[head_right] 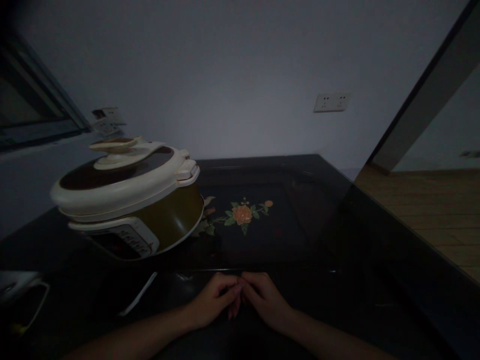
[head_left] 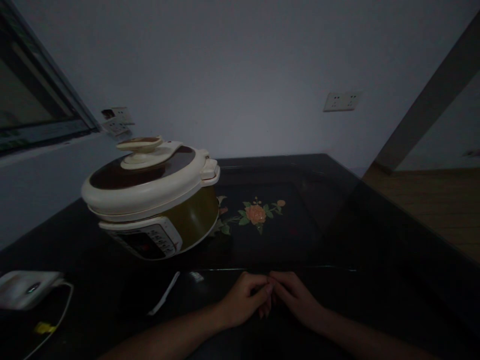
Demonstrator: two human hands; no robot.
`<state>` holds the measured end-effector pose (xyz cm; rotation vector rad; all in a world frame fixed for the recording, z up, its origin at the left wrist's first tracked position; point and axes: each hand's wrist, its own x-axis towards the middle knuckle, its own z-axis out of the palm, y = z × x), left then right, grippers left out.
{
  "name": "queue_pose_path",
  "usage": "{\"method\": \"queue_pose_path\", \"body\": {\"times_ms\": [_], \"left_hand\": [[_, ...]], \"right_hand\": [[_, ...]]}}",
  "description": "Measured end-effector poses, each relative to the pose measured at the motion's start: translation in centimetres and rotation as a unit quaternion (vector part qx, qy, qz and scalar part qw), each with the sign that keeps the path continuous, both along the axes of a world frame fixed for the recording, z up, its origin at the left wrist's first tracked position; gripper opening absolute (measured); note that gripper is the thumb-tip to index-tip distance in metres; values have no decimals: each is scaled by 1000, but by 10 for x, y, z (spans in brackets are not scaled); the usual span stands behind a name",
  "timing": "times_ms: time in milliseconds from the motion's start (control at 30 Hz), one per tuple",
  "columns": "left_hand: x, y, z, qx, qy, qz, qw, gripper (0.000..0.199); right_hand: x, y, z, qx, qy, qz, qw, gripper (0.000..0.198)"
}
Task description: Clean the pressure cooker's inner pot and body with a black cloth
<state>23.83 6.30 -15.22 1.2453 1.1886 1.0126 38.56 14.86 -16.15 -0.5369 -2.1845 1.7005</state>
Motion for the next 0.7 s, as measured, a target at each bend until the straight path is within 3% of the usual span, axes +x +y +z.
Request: {"method": "queue_pose_path", "body": {"times_ms": [700], "left_hand": [[-1, 0, 0, 2, -1, -1, 1000, 58]], "right_hand": [[0, 0, 5, 4, -8, 0, 1000, 57]]}}
